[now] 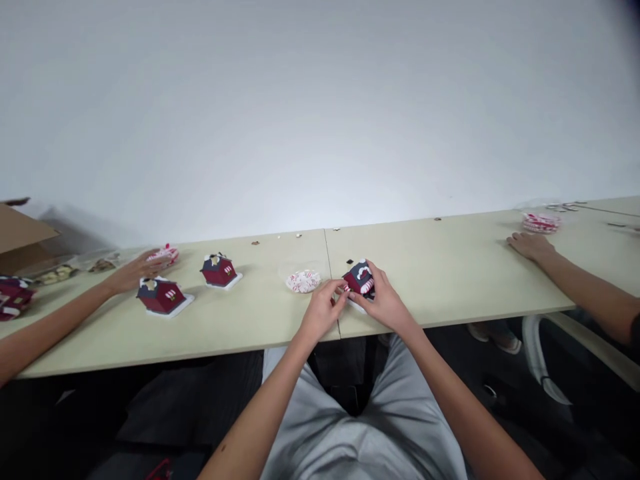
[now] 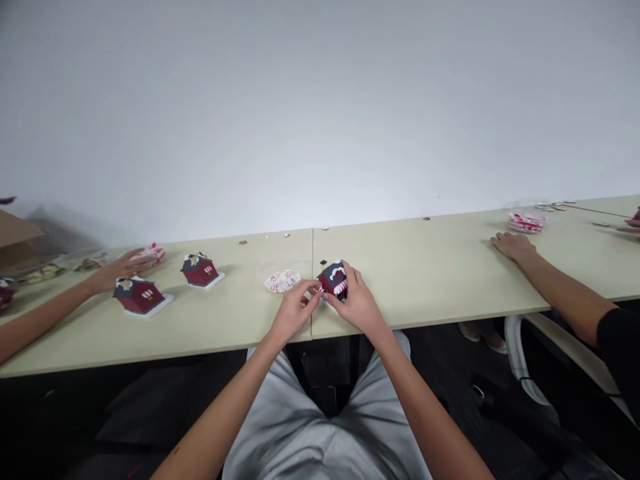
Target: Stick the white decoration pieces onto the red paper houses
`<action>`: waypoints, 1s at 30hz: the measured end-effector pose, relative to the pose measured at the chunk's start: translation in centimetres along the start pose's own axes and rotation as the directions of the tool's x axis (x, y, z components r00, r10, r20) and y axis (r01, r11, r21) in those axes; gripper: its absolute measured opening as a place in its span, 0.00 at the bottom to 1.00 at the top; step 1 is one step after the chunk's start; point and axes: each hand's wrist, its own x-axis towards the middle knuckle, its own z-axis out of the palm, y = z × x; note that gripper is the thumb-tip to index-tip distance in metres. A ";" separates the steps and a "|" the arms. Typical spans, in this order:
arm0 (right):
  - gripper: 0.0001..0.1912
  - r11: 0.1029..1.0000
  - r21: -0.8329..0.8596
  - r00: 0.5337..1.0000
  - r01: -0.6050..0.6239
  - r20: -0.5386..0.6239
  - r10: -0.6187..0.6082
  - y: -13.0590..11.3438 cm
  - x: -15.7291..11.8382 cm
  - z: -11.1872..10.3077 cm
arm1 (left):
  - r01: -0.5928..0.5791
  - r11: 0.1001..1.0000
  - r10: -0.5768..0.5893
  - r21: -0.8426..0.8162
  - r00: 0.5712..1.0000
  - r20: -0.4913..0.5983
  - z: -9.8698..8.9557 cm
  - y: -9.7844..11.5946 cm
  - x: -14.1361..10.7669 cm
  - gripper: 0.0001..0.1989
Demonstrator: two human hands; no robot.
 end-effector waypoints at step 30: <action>0.47 1.000 0.001 1.000 0.003 -0.008 -0.003 0.0 -0.3 -0.2 | -0.129 0.965 0.128 0.229 0.992 0.022 0.0 0.1 -0.3 0.07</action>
